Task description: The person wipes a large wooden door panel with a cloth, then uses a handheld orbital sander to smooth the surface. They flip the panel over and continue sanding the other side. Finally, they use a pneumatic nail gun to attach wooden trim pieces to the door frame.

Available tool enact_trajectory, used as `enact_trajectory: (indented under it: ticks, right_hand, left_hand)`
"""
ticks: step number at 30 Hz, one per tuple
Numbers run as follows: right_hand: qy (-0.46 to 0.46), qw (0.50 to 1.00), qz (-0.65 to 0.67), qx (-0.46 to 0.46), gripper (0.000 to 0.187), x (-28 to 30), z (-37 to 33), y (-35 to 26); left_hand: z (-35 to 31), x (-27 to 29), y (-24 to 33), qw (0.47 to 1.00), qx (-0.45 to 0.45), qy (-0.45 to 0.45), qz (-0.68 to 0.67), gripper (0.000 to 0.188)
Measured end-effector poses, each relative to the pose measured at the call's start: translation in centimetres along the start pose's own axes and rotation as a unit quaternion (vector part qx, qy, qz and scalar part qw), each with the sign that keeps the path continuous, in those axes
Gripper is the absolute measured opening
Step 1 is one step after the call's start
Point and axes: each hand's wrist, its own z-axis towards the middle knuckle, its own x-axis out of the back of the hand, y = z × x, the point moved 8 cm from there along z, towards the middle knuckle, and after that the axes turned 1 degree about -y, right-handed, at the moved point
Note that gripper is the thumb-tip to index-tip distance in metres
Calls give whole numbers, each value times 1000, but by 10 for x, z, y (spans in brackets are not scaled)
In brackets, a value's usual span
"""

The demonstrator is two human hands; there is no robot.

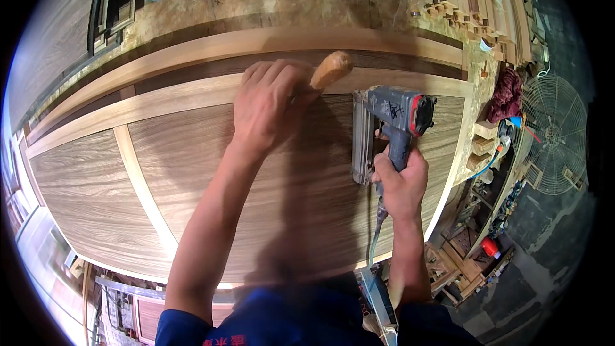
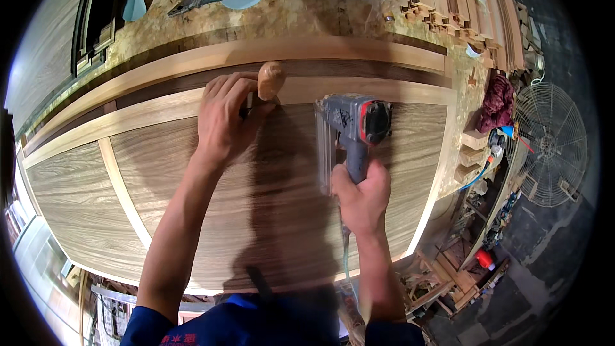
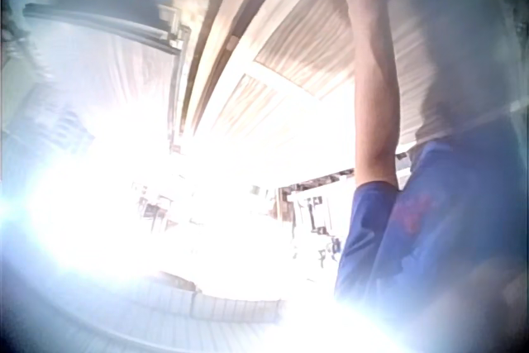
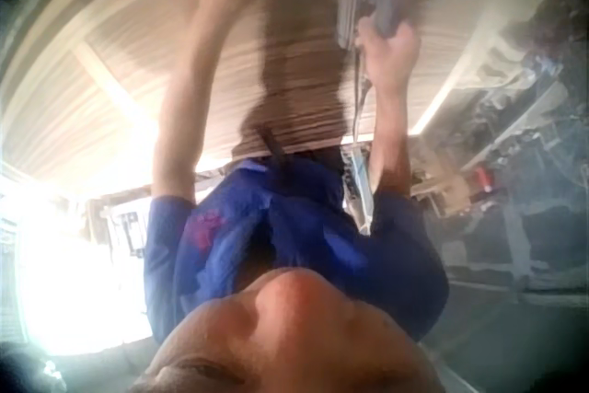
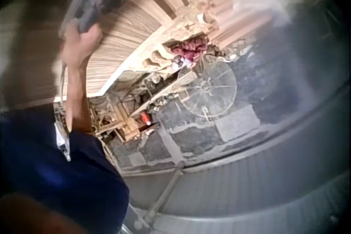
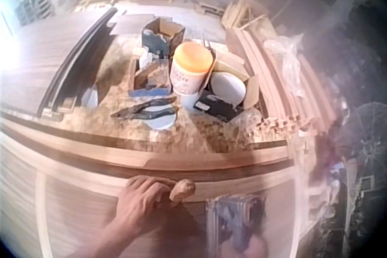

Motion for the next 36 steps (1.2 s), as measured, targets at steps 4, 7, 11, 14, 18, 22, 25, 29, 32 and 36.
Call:
enact_trajectory:
  ticks: [4,7,11,14,18,22,25,29,32,36]
  right_hand:
    - [-2,1000,-14,-9,33,0,0,1]
    - [9,1000,-1,-6,34,-1,-1,-1]
    - [17,1000,18,2,35,-3,-3,-1]
    - [25,1000,-1,0,36,-3,-3,-6]
    - [50,999,-20,-5,35,0,-7,-9]
    - [38,999,-34,-3,34,1,-3,-8]
    - [46,998,-33,-16,34,4,-5,-5]
    - [53,998,43,3,32,12,-21,-1]
    - [50,995,86,4,25,23,-39,12]
    - [19,997,70,35,17,42,-60,20]
  left_hand:
    - [-1,0,-1,1000,17,-1,5,33]
    - [-2,0,-1,1000,19,-1,2,33]
    - [-2,-1,-3,1000,18,2,-2,33]
    - [-1,0,-2,1000,21,1,-4,33]
    - [-1,0,-2,1000,16,-1,-7,32]
    - [-2,1,0,1000,13,-2,-3,31]
    - [-3,0,0,1000,4,-5,1,30]
    - [-4,1,3,1000,-22,-7,15,28]
    - [-6,0,0,999,-43,-4,31,24]
    - [-27,11,28,998,10,-43,37,21]
